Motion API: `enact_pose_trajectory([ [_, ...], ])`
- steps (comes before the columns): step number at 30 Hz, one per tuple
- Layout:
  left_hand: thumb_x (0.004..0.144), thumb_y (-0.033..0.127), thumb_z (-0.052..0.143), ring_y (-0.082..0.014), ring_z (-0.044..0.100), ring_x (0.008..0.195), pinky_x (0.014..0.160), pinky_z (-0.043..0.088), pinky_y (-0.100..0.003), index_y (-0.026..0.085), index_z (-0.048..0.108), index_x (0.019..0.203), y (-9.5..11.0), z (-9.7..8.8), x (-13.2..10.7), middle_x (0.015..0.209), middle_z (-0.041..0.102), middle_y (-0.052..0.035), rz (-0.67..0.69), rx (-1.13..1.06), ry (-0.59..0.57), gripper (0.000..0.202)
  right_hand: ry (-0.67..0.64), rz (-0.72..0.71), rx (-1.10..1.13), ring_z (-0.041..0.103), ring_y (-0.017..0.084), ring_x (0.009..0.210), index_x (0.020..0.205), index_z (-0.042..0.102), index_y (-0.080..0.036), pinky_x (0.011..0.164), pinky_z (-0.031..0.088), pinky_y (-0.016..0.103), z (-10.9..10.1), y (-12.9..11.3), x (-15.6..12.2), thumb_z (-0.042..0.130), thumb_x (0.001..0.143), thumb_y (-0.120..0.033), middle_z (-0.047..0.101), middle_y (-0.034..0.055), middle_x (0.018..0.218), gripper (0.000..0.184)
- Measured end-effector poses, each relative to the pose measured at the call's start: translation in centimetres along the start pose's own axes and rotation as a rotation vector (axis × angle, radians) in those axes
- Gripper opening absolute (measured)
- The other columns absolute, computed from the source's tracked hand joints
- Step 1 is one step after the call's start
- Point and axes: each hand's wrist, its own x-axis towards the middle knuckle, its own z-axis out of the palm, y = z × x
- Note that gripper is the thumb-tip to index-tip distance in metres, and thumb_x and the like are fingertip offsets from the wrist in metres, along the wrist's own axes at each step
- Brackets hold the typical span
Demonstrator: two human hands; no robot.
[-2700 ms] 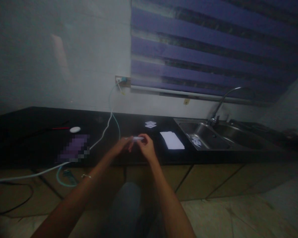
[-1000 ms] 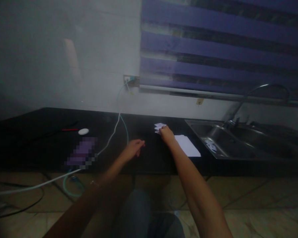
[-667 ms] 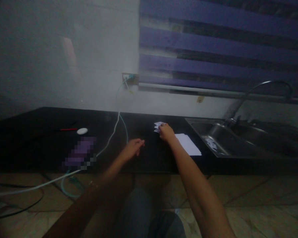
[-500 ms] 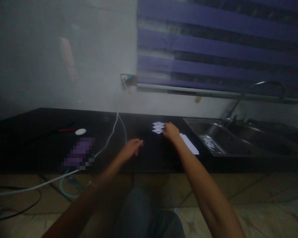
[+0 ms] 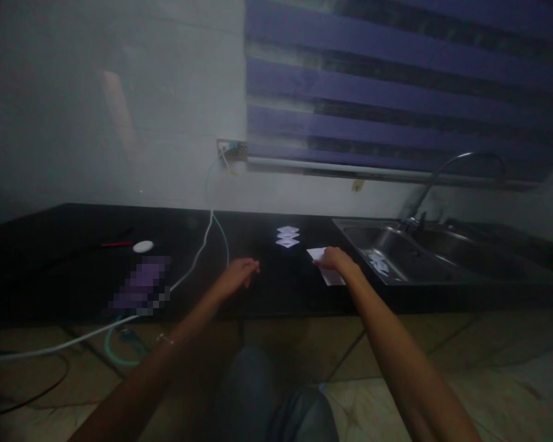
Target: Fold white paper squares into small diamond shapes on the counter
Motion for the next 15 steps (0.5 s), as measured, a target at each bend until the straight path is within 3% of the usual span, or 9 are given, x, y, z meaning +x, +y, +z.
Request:
enact_pose_trajectory([
  [4, 0.084, 0.046, 0.047, -0.0099, 0.045, 0.039, 0.045, 0.031, -0.020, 0.015, 0.058, 0.080, -0.6, 0.2, 0.1, 0.043, 0.046, 0.0065, 0.019, -0.062, 0.010, 0.033, -0.004, -0.034, 0.004, 0.062, 0.031, 0.106, 0.107, 0.070, -0.011, 0.085, 0.047, 0.036, -0.3, -0.4, -0.4, 0.056, 0.085, -0.041, 0.067, 0.0201, 0.109, 0.040],
  [7, 0.084, 0.045, 0.049, -0.0096, 0.046, 0.040, 0.046, 0.032, -0.020, 0.016, 0.059, 0.083, -1.1, 0.3, 0.3, 0.044, 0.046, 0.0068, 0.047, -0.074, 0.007, 0.031, 0.071, 0.039, -0.020, 0.064, 0.032, 0.102, 0.104, 0.070, -0.010, 0.081, 0.048, 0.036, -0.6, -0.8, -1.2, 0.052, 0.085, -0.030, 0.067, 0.0215, 0.107, 0.033],
  [12, 0.085, 0.045, 0.048, -0.0096, 0.046, 0.041, 0.047, 0.032, -0.020, 0.015, 0.059, 0.084, -1.4, 0.2, 0.3, 0.045, 0.047, 0.0062, 0.076, -0.068, -0.007, 0.032, 0.422, 0.170, -0.008, 0.065, 0.033, 0.093, 0.097, 0.070, -0.009, 0.077, 0.048, 0.038, -2.9, -1.1, -3.7, 0.049, 0.082, -0.022, 0.067, 0.0228, 0.098, 0.028],
  [15, 0.084, 0.045, 0.047, -0.0096, 0.046, 0.041, 0.046, 0.031, -0.020, 0.015, 0.059, 0.083, -1.3, 0.2, 0.2, 0.046, 0.046, 0.0065, 0.070, -0.086, -0.021, 0.032, 0.731, 0.065, 0.191, 0.064, 0.029, 0.089, 0.092, 0.069, -0.010, 0.078, 0.045, 0.036, -4.3, -1.5, -5.3, 0.041, 0.088, -0.028, 0.068, 0.0195, 0.090, 0.033],
])
